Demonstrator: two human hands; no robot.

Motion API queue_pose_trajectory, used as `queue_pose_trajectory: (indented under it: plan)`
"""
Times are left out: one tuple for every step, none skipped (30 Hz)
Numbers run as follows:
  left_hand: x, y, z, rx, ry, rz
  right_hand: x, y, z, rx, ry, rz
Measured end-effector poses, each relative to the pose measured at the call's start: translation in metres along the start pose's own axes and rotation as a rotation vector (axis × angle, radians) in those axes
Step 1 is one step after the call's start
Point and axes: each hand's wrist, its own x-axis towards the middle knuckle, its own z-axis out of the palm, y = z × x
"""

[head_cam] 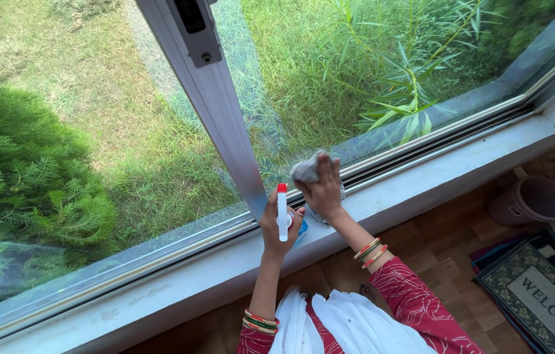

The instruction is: The person cleans a large window pane using a spray bottle and a cloth. They repeatedly spray the glass and wipe it in circular and linear motions across the surface.

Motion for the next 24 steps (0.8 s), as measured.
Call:
queue_pose_trajectory:
  plan:
    - [0.002, -0.001, 0.002, -0.005, -0.005, -0.002, 0.011, 0.002, -0.010, 0.006, 0.015, 0.044]
    - [0.002, -0.001, 0.004, -0.011, -0.012, -0.007, 0.021, 0.002, -0.023, 0.012, 0.028, 0.092]
    - [0.003, -0.001, 0.006, -0.016, -0.019, -0.012, 0.031, 0.003, -0.035, 0.019, 0.041, 0.139]
    - [0.003, -0.001, 0.007, -0.022, -0.029, -0.021, 0.042, 0.002, -0.044, 0.037, 0.067, 0.172]
    - [0.004, -0.001, 0.009, -0.028, -0.038, -0.031, 0.054, 0.001, -0.050, 0.055, 0.094, 0.205]
    - [0.006, -0.001, 0.011, -0.033, -0.048, -0.040, 0.062, -0.002, -0.055, 0.074, 0.121, 0.239]
    - [0.007, -0.001, 0.013, -0.021, -0.041, -0.023, 0.069, -0.007, -0.057, 0.069, 0.111, 0.200]
    - [0.006, -0.001, 0.012, -0.006, -0.036, -0.008, 0.072, -0.012, -0.057, 0.067, 0.100, 0.164]
    - [0.005, 0.000, 0.012, 0.008, -0.030, 0.008, 0.073, -0.017, -0.056, 0.065, 0.088, 0.127]
    - [0.005, -0.001, 0.011, 0.010, -0.033, -0.010, 0.073, -0.022, -0.052, 0.069, 0.083, 0.093]
    - [0.005, -0.001, 0.010, 0.012, -0.035, -0.027, 0.071, -0.026, -0.047, 0.073, 0.077, 0.059]
    - [0.005, -0.001, 0.010, 0.015, -0.035, -0.043, 0.067, -0.026, -0.042, 0.078, 0.071, 0.022]
    - [0.005, -0.002, 0.009, 0.005, -0.039, -0.043, 0.061, -0.025, -0.038, 0.051, 0.053, -0.013]
    - [0.005, -0.002, 0.009, -0.005, -0.043, -0.042, 0.054, -0.023, -0.032, 0.024, 0.035, -0.049]
    - [0.005, -0.003, 0.009, -0.015, -0.046, -0.041, 0.046, -0.020, -0.026, -0.002, 0.018, -0.085]
    - [0.005, -0.003, 0.010, -0.020, -0.043, -0.028, 0.036, -0.016, -0.022, -0.026, -0.004, -0.099]
    - [0.005, -0.002, 0.010, -0.026, -0.039, -0.016, 0.026, -0.013, -0.019, -0.051, -0.025, -0.114]
    - [0.006, -0.002, 0.011, -0.031, -0.036, -0.002, 0.017, -0.008, -0.016, -0.075, -0.046, -0.128]
    - [0.007, -0.002, 0.011, -0.034, -0.036, -0.009, 0.010, -0.003, -0.013, -0.085, -0.075, -0.089]
    - [0.007, -0.002, 0.011, -0.035, -0.036, -0.021, 0.002, 0.001, -0.013, -0.092, -0.108, -0.049]
    - [0.006, -0.001, 0.011, -0.036, -0.036, -0.033, -0.004, 0.004, -0.014, -0.100, -0.141, -0.009]
    - [0.006, -0.001, 0.011, -0.036, -0.038, -0.029, -0.008, 0.008, -0.016, -0.061, -0.114, 0.049]
    - [0.007, -0.001, 0.011, -0.035, -0.040, -0.025, -0.011, 0.010, -0.021, -0.023, -0.087, 0.107]
    - [0.008, -0.001, 0.011, -0.036, -0.040, -0.020, -0.010, 0.014, -0.027, 0.014, -0.058, 0.162]
